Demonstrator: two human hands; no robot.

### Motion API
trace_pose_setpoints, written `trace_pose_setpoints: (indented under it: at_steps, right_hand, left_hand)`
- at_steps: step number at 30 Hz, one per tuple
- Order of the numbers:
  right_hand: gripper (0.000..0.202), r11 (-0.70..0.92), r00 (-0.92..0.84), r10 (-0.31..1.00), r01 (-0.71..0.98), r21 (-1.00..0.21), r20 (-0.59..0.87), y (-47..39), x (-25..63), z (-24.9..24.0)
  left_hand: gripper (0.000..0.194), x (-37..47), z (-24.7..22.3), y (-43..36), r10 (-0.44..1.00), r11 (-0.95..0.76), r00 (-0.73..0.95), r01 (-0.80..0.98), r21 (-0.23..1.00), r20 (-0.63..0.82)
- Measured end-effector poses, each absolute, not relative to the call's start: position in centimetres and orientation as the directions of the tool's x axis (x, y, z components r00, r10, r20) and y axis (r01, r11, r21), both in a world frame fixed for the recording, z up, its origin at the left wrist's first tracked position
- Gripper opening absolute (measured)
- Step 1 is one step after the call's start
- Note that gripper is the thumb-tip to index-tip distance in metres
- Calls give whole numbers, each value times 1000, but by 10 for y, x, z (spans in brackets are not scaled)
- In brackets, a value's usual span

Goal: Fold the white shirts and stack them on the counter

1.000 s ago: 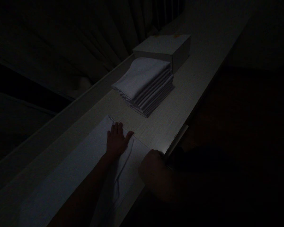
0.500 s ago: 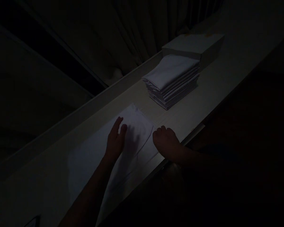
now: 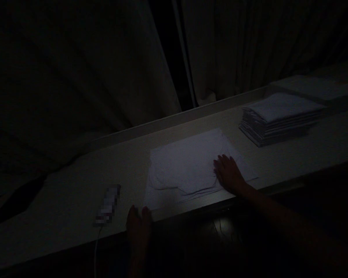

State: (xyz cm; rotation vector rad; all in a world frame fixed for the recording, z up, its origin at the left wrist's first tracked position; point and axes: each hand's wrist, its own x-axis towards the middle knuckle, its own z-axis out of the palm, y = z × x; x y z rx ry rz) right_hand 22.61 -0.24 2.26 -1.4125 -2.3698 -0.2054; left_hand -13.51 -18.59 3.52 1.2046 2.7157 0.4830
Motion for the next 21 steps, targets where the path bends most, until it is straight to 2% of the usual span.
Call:
trace_pose_setpoints:
  at_steps: [4,7,13,21]
  right_hand:
    - [39,499,-426,775,866,-40,468,-1,230,13]
    - [36,543,-451,735,839,-40,506,-1,232,11]
    - [35,575,-474,700,818,-28,535,-1,232,11]
    - [33,559,-481,690,829,24,540,-20,235,5]
  left_hand:
    - [66,-153,40,-187,723,643,-690,692,328,38]
    - [60,-163,40,-189,719,658,-695,680,322,-2]
    - [43,-170,37,-188,727,643,-674,601,475,-131]
    - [25,-171,38,-201,695,587,-707,453,671,-131]
